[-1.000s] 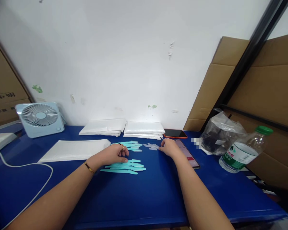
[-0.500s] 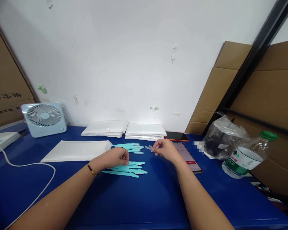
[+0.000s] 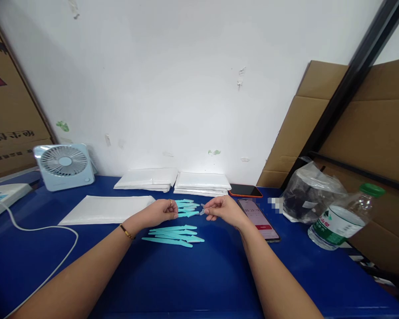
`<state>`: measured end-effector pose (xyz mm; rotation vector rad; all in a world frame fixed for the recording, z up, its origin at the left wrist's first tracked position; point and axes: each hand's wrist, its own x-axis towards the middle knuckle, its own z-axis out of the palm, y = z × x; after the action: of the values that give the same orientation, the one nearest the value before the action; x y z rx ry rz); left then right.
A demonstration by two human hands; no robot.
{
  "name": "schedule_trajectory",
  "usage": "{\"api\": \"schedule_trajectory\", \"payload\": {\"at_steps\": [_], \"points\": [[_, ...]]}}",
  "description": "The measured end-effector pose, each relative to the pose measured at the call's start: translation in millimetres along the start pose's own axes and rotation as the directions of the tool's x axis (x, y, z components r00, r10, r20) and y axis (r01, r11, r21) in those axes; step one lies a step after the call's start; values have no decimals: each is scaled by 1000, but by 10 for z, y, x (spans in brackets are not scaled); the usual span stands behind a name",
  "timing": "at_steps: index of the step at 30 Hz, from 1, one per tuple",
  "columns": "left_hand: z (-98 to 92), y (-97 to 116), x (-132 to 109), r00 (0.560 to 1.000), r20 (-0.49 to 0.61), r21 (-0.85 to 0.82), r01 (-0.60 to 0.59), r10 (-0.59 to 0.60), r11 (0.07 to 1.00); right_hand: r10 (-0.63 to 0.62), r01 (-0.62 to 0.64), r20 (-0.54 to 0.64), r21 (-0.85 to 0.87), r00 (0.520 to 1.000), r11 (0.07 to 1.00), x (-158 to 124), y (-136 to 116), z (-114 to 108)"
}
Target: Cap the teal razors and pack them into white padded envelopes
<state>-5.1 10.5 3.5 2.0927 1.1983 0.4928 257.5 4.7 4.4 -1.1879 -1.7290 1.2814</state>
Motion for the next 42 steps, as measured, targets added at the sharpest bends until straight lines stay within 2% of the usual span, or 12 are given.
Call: {"api": "schedule_trajectory", "payload": {"at_steps": [6, 11, 13, 15, 16, 18, 20, 22, 30, 33, 38, 42], "points": [[35, 2, 4, 999, -3, -27, -39, 39, 999, -25, 25, 13, 27, 1000, 999, 36, 36, 160], [101, -41, 54, 996, -61, -16, -65, 63, 998, -37, 37, -8, 7, 999, 999, 83, 68, 275], [102, -54, 63, 985, -157, 57, -63, 71, 996, -43, 34, -91, -99, 995, 995, 96, 86, 212], [82, -55, 53, 969, -230, 136, -64, 95, 989, -96, 24, -232, -298, 968, 954, 92, 98, 75], [67, -51, 41, 969, -224, 167, -69, 106, 983, -140, 8, -293, -412, 946, 911, 84, 103, -8], [43, -38, 11, 988, -114, 190, -83, 106, 978, -205, -35, -331, -596, 921, 802, 63, 116, -164], [39, -22, -13, 997, 15, 182, -83, 82, 980, -192, -74, -301, -690, 934, 720, 51, 140, -261], [56, -7, -25, 996, 69, 181, -73, 62, 981, -152, -88, -256, -730, 955, 677, 57, 176, -279], [131, 43, -35, 996, -9, 277, -85, 91, 957, -203, 21, -102, -850, 974, 526, 77, 194, -84], [124, 48, -33, 991, -57, 285, -99, 120, 953, -201, 58, -80, -799, 976, 598, 50, 150, -48], [88, 65, -16, 987, -109, 279, -81, 116, 957, -94, 109, 55, -482, 994, 869, 11, 85, -10], [65, 76, -13, 987, -124, 270, -62, 99, 961, -109, 136, 95, -366, 990, 920, -4, 55, 27]]}}
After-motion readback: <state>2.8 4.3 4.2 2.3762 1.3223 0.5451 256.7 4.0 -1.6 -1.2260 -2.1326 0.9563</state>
